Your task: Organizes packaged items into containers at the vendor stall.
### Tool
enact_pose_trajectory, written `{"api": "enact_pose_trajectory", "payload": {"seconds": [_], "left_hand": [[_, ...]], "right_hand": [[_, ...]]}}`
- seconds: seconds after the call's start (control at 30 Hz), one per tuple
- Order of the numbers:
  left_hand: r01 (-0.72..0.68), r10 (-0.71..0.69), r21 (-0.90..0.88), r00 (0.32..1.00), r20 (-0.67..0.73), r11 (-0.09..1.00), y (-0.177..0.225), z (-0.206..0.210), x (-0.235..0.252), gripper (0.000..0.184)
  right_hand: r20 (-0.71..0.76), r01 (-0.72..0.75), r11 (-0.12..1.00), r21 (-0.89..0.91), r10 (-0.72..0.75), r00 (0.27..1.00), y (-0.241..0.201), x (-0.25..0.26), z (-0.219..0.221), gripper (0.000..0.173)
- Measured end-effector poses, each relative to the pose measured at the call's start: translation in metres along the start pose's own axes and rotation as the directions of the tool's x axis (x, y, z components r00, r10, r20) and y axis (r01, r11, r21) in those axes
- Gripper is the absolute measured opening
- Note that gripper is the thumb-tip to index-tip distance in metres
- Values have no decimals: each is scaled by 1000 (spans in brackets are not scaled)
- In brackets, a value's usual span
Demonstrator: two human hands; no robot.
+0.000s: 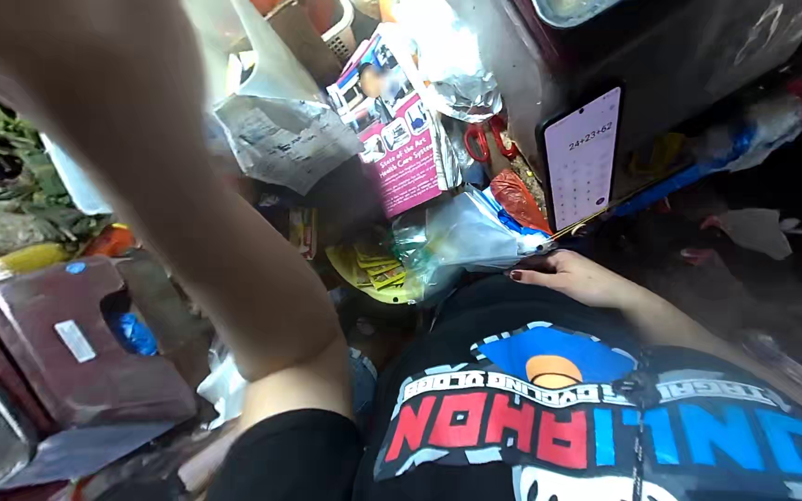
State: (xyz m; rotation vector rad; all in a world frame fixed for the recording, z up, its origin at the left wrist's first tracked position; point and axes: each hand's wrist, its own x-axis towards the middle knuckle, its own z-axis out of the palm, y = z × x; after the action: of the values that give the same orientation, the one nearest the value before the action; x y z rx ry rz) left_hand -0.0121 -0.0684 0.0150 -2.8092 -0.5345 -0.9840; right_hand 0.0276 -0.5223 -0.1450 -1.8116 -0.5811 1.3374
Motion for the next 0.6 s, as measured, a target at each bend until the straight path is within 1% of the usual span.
{"api": "enact_pose_trajectory", "payload": {"seconds": [0.03,0.07,0.1,0.13,0.17,0.2,0.27,0.3,0.37,0.4,0.43,0.47,0.5,0.53,0.57,0.6], "left_hand": [[181,-178,-94,983,33,979,63,-35,-16,30],[269,-260,-212,963,71,939,104,-60,-32,34],[201,-198,-305,979,39,931,122,-69,-50,30],[109,-115,-362,993,4,926,127,-69,-70,27],[51,-72,-381,997,-40,923,129,-63,-88,24],[26,-63,-383,994,-85,923,129,-55,-104,20],[41,-92,-345,987,-133,938,127,-41,-138,16],[61,-110,-319,984,-139,946,124,-35,-152,15],[95,-139,-272,979,-146,958,116,-29,-173,16],[101,-145,-249,976,-164,963,112,-28,-177,16],[105,-150,-232,971,-185,967,109,-27,-181,15],[103,-152,-222,965,-214,969,107,-28,-184,14],[94,-149,-217,956,-254,972,107,-30,-185,13],[75,-138,-213,944,-298,974,108,-32,-185,12],[50,-123,-215,933,-339,975,110,-33,-185,11],[23,-106,-222,923,-370,975,113,-34,-186,10]], "right_hand": [[10,-27,1000,12,26,1000,-1,6,3,29],[6,-49,999,15,48,999,1,11,7,30],[-3,-58,998,4,58,998,5,14,10,31],[-20,-54,999,0,54,998,9,15,13,30],[-43,-37,999,-2,37,998,9,16,14,28],[-61,-18,1000,0,18,998,9,16,14,26],[-78,-16,1000,-23,14,997,7,12,16,27],[-84,-28,997,-67,23,996,7,9,17,30],[-79,-68,968,-243,50,996,1,5,15,42],[-49,-79,925,-371,65,997,-4,3,12,48],[-2,-88,858,-507,100,995,-10,-2,8,52],[54,-75,789,-610,136,989,-19,-7,3,54],[102,-27,755,-656,124,987,-29,-12,-2,53],[136,56,765,-641,42,990,-38,-18,-7,50],[151,164,798,-580,-93,984,-46,-22,-11,45],[147,279,829,-485,-238,960,-55,-24,-13,39]]}}
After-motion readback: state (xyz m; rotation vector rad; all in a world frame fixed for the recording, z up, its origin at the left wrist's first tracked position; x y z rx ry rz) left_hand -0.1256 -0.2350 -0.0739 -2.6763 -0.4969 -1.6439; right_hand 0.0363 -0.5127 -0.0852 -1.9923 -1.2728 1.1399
